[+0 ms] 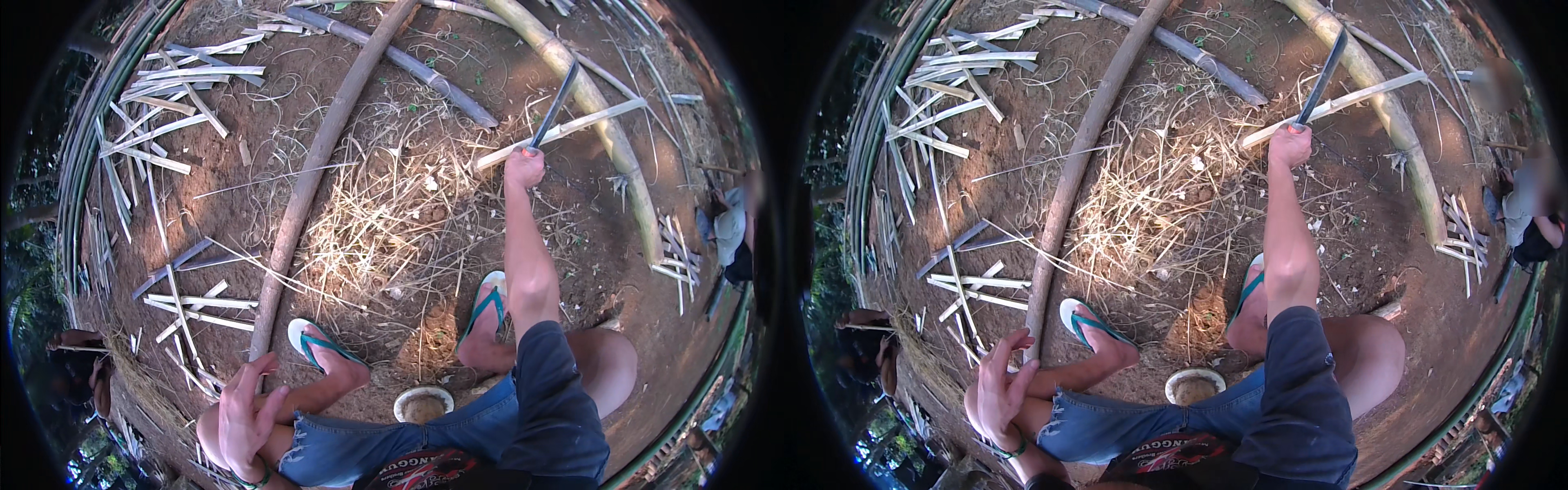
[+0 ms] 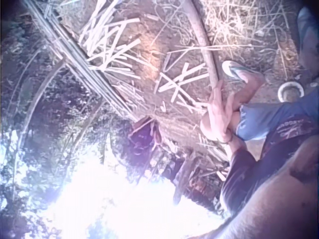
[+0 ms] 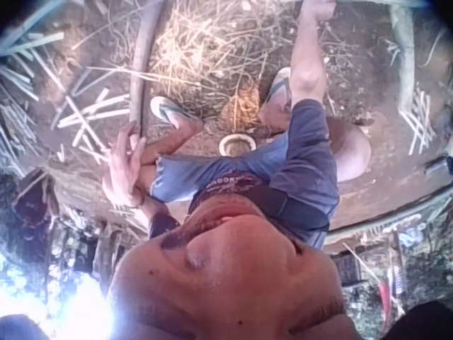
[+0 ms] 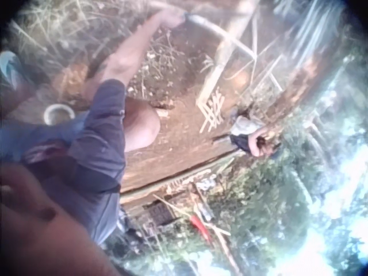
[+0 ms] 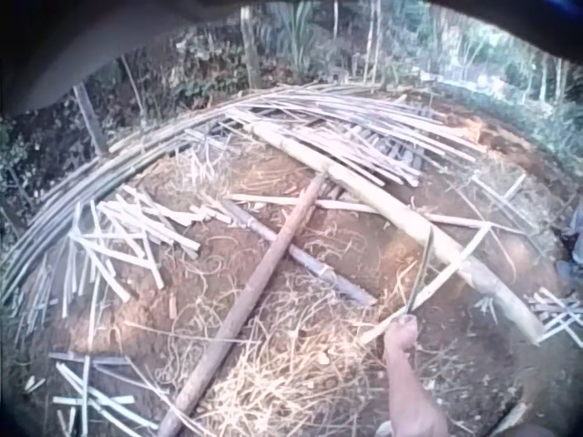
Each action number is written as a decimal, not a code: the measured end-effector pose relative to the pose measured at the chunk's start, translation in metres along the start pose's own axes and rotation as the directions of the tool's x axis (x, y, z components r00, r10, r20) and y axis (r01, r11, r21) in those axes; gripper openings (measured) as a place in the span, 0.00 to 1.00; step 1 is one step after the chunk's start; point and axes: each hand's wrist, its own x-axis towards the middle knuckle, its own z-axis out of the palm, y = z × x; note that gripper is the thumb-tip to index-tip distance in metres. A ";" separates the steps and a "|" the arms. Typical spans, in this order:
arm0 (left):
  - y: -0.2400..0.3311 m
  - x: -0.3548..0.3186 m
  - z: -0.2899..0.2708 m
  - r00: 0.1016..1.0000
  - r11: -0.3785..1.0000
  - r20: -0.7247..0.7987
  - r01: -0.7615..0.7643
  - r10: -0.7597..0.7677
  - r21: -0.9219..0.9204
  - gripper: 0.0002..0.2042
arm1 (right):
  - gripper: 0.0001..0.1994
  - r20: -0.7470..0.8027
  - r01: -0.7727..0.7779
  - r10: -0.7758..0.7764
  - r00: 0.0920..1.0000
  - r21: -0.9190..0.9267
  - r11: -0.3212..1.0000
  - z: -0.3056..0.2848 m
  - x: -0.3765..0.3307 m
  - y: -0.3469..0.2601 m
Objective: The person sits on the ground and uses a machete to shave thin strips from bamboo pieces. They repeatedly hold the bamboo, shave it, and inspect the result, producing a pile of shavings.
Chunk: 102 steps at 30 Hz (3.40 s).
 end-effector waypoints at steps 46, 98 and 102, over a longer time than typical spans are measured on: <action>0.025 0.051 -0.155 0.913 -0.072 -0.408 -0.409 -0.026 -0.910 0.52 | 0.11 0.564 -0.030 -0.826 0.005 0.826 0.564 -0.406 -0.227 -0.197; 0.014 -0.012 -0.054 0.619 0.633 -0.782 -0.636 0.077 -0.441 0.18 | 0.09 0.950 -0.396 -0.044 -0.308 -0.086 0.914 -0.411 -0.245 -0.111; 0.011 -0.011 -0.046 0.600 0.658 -0.797 -0.630 0.074 -0.413 0.18 | 0.10 0.953 -0.392 -0.031 -0.303 -0.095 0.915 -0.408 -0.245 -0.096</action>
